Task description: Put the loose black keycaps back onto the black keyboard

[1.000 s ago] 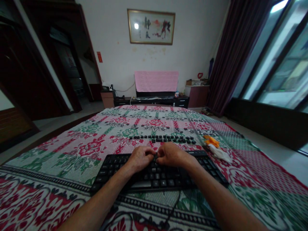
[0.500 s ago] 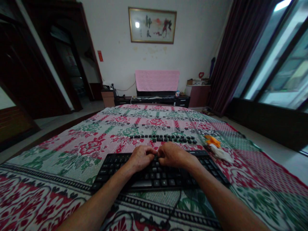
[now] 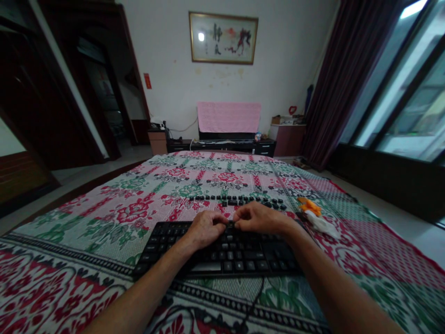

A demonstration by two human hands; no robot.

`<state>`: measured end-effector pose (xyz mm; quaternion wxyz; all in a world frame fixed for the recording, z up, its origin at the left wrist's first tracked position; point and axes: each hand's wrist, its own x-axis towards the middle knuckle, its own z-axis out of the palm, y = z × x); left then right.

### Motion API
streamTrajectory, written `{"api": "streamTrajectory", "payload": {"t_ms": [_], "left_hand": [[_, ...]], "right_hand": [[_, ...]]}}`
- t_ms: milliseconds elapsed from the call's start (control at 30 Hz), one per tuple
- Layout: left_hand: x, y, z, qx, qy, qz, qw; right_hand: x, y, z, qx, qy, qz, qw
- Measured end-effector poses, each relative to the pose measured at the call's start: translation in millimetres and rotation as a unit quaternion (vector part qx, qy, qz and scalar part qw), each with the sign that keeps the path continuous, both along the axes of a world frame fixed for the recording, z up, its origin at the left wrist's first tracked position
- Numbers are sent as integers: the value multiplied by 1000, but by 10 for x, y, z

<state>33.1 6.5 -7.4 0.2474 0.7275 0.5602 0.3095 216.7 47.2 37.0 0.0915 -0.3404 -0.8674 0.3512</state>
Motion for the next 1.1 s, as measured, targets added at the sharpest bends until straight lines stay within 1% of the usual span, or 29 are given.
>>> {"api": "streamTrajectory", "payload": {"t_ms": [133, 233, 300, 400, 533, 700, 867, 1100], "left_hand": [[14, -21, 40, -6, -5, 2, 1000], [25, -44, 98, -14, -18, 0, 1000], [30, -63, 139, -16, -29, -1, 999], [37, -86, 176, -8, -38, -1, 999], [49, -93, 172, -9, -53, -9, 999], [62, -98, 154, 3, -60, -8, 998], [63, -115, 157, 39, -40, -17, 998], [47, -105, 157, 68, -12, -18, 997]], "right_hand": [[34, 4, 39, -120, 53, 10, 991], [31, 12, 14, -161, 76, 16, 984], [24, 22, -17, -166, 83, 15, 983], [7, 30, -53, -153, 97, 13, 983], [-16, 28, -68, -141, 116, 7, 983], [-15, 19, -46, -158, 130, 16, 979], [2, 6, -19, -160, 131, 15, 978], [-6, 24, -49, -165, 127, 14, 978]]}}
